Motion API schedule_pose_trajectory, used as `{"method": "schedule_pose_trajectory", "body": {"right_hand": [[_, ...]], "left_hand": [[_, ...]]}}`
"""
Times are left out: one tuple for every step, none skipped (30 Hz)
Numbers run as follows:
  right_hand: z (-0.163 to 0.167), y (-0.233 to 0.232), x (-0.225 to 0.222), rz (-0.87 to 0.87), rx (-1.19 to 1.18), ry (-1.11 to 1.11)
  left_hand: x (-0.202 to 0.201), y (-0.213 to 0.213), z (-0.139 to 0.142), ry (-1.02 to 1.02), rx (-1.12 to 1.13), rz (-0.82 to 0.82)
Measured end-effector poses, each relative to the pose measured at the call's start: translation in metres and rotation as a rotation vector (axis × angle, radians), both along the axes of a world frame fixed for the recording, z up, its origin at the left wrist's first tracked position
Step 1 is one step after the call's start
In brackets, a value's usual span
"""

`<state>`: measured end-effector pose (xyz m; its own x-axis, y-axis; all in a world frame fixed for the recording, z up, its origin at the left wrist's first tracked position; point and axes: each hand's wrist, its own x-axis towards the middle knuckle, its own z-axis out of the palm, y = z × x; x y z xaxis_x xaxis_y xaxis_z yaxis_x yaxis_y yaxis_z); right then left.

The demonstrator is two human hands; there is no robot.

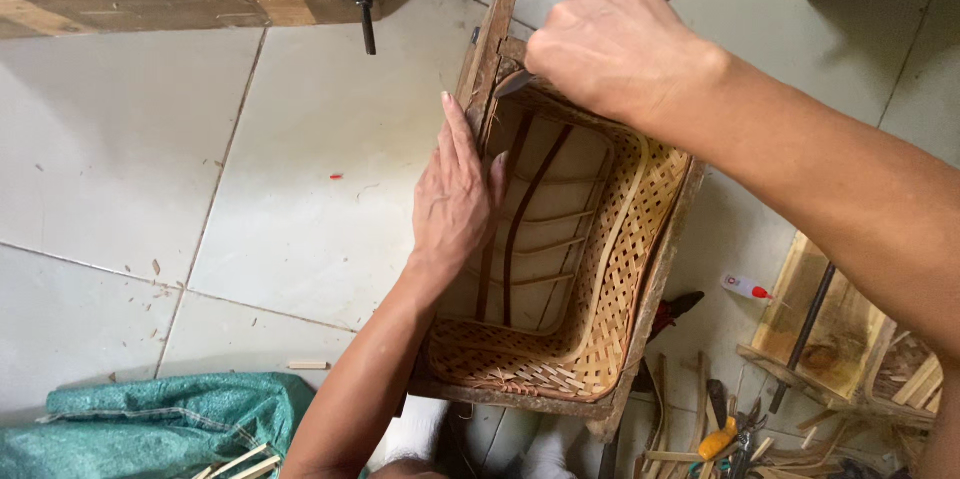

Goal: The person applies glue to the inner frame of a rectangular basket, then uses a hammer to tap and secure thin wooden strips into place. They continue adding and adjusting strips along the basket's interior walls.

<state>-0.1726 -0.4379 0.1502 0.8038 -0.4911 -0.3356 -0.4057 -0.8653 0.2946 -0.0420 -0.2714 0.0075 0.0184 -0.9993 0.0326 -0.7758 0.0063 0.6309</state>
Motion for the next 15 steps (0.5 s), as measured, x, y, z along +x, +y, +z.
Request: {"method": "schedule_pose_trajectory", "body": {"right_hand": [[-0.001, -0.001, 0.002, 0.021, -0.039, 0.060], [0.000, -0.002, 0.005, 0.018, -0.036, 0.071], [-0.001, -0.004, 0.008, 0.015, -0.034, 0.080], [0.000, -0.005, 0.011, 0.014, -0.034, 0.088], [-0.001, -0.007, 0.014, 0.017, -0.027, 0.092], [-0.001, -0.008, 0.016, 0.019, -0.020, 0.096], [-0.001, -0.008, 0.018, 0.021, -0.014, 0.100], [-0.002, -0.009, 0.019, 0.001, -0.003, 0.116], [-0.002, -0.010, 0.019, -0.018, 0.005, 0.133], [-0.002, -0.010, 0.018, -0.031, 0.013, 0.148], [-0.001, -0.011, 0.016, -0.027, 0.019, 0.142], [0.000, -0.012, 0.013, -0.026, 0.024, 0.137], [0.001, -0.012, 0.011, -0.026, 0.029, 0.132], [0.003, -0.013, 0.009, -0.027, 0.029, 0.090], [0.005, -0.013, 0.008, -0.027, 0.030, 0.047]], "left_hand": [[0.000, 0.000, 0.000, -0.004, 0.028, -0.006], [0.001, 0.000, -0.001, 0.001, 0.003, -0.007], [0.001, -0.001, -0.001, 0.003, -0.023, -0.007], [0.001, -0.001, -0.001, 0.005, -0.049, -0.005], [0.002, -0.001, -0.001, 0.008, -0.061, -0.006], [0.002, -0.002, -0.001, 0.011, -0.073, -0.008], [0.002, -0.002, 0.000, 0.015, -0.085, -0.010], [0.003, -0.003, 0.000, 0.023, -0.071, -0.019], [0.003, -0.004, 0.001, 0.031, -0.060, -0.026], [0.004, -0.004, 0.001, 0.037, -0.048, -0.028], [0.004, -0.005, 0.002, 0.037, -0.033, -0.028], [0.005, -0.005, 0.003, 0.037, -0.017, -0.031], [0.005, -0.005, 0.004, 0.038, -0.003, -0.035], [0.006, -0.005, 0.005, 0.018, 0.023, -0.044], [0.006, -0.004, 0.006, -0.003, 0.050, -0.052]]}}
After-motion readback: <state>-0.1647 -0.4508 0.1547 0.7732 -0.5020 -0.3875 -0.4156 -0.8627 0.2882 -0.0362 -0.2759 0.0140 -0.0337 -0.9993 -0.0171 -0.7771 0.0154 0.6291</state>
